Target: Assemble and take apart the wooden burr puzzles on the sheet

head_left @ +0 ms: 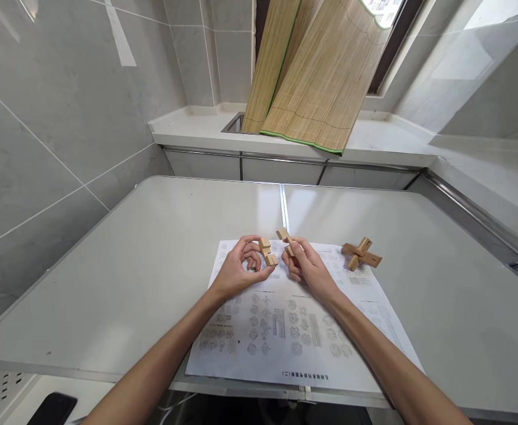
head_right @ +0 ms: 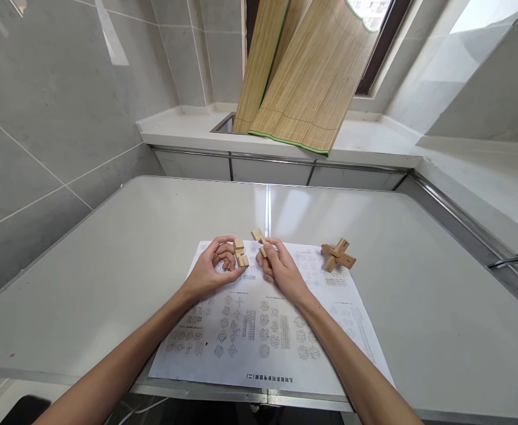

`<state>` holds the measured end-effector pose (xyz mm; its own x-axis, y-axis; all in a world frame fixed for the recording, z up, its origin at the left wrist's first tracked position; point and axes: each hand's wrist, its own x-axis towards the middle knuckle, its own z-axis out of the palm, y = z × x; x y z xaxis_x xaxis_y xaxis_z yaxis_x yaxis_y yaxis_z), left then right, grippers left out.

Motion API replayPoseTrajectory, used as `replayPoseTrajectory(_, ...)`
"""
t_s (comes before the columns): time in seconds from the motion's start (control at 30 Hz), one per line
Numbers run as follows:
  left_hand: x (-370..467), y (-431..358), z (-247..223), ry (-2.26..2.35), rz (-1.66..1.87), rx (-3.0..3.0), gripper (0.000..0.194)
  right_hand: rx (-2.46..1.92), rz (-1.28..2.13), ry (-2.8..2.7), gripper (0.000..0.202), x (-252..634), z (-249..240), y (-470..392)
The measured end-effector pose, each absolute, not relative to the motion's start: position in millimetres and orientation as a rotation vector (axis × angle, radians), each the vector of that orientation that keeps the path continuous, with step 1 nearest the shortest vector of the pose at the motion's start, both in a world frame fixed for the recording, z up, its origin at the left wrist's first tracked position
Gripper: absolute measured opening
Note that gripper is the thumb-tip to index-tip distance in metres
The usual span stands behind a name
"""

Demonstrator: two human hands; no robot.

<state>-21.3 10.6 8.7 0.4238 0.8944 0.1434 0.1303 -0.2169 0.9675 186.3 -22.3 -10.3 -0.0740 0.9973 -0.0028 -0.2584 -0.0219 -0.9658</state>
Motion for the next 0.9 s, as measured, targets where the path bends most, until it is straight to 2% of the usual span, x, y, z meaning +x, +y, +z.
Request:
replayPoseTrajectory(0.4, -19, 8, 10, 0.908, 0.906, 1.702, 0.055, -0.948, 1.367, -1.234, 0.042, 189, -7, -26)
replayPoseTrajectory(0.57, -18, 5, 12, 0.889, 0.895, 1.704, 0.056, -1.059, 1.2, -1.334, 0.032, 188, -7, -29)
replayPoseTrajectory(0.9, -19, 2, 16, 0.854, 0.848, 1.692, 0.058, -1.17, 0.988, -1.417, 0.033, 184, -4, -33)
